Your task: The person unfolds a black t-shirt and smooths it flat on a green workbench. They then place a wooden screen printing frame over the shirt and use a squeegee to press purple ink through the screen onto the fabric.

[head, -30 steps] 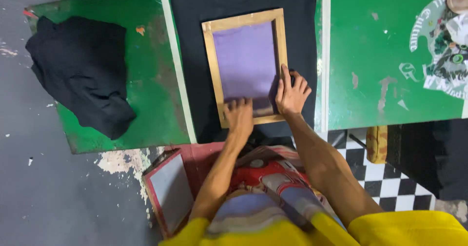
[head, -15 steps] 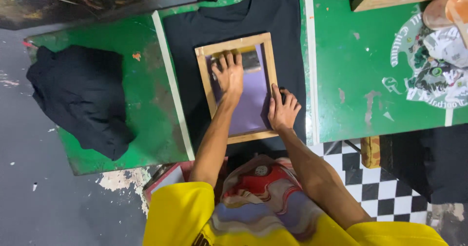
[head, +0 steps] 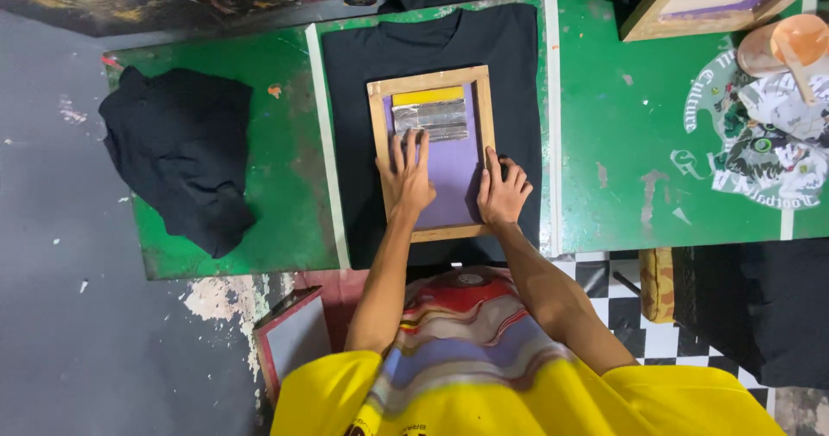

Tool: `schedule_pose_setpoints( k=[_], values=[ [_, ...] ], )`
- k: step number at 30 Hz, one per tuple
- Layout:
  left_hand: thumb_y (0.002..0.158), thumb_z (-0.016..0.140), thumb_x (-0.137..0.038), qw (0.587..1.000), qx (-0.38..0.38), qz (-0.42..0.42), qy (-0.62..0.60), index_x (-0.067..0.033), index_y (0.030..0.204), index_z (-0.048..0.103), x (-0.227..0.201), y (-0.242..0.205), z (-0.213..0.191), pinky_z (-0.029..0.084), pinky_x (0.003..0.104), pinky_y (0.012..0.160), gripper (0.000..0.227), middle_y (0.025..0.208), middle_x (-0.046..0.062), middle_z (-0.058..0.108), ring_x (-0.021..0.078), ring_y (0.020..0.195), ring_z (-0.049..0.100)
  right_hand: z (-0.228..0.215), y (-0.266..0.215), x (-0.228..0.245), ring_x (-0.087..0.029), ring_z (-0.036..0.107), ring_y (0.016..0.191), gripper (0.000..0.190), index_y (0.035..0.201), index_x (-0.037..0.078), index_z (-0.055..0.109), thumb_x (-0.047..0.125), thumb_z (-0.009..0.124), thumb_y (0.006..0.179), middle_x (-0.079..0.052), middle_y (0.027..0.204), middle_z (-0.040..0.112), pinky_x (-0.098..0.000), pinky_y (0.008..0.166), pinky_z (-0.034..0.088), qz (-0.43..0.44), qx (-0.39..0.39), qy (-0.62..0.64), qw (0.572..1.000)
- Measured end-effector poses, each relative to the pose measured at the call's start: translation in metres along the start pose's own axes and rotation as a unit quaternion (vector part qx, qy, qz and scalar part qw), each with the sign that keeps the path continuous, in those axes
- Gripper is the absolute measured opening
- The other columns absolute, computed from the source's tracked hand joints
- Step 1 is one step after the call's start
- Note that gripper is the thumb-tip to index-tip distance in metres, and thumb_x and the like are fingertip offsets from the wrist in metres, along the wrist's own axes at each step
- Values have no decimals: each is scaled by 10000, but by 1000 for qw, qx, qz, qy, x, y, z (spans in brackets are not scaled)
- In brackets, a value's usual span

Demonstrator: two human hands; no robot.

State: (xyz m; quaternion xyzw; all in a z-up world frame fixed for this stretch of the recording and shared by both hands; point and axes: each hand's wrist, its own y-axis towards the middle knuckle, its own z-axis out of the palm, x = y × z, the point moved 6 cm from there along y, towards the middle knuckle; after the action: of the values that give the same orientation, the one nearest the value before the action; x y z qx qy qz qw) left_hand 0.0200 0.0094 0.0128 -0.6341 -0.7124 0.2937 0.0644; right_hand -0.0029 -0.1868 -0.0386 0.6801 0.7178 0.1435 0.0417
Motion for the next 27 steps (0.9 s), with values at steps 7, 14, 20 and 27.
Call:
schedule_pose_setpoints(
  k=[7,14,20,27],
  values=[
    [892,683,-473,990,-117,-74,-28,-224,1554,357,43,-83,61,388,678,996,779,1565,153,241,398,1450,255,-7,-1,-5,-305,466,1261,500,1605,370,347,430,338,1108,-53,1283,485,-470,977,396,33,129,78,988],
    [786,606,-830,987,-140,-59,-48,-248,1313,526,95,-113,119,574,468,768,789,1238,136,423,357,1065,622,-42,-45,-18,-403,245,1526,654,1587,456,293,706,392,990,-62,1539,362,-600,1186,307,-38,390,131,911],
    [965,589,-419,998,16,-59,-35,-412,1291,403,129,-90,168,551,496,783,376,1213,104,500,382,1068,676,-17,-87,-38,-436,170,1559,645,1462,466,455,756,536,892,-25,1642,238,-636,1188,328,-66,431,55,898],
    [980,569,-382,997,55,-37,-49,-413,1329,419,125,-87,147,549,494,914,381,1309,142,529,366,1155,664,-5,-83,-41,-478,168,1549,501,1442,445,475,616,542,976,-87,1643,244,-642,1187,316,-53,476,66,876]
  ],
)
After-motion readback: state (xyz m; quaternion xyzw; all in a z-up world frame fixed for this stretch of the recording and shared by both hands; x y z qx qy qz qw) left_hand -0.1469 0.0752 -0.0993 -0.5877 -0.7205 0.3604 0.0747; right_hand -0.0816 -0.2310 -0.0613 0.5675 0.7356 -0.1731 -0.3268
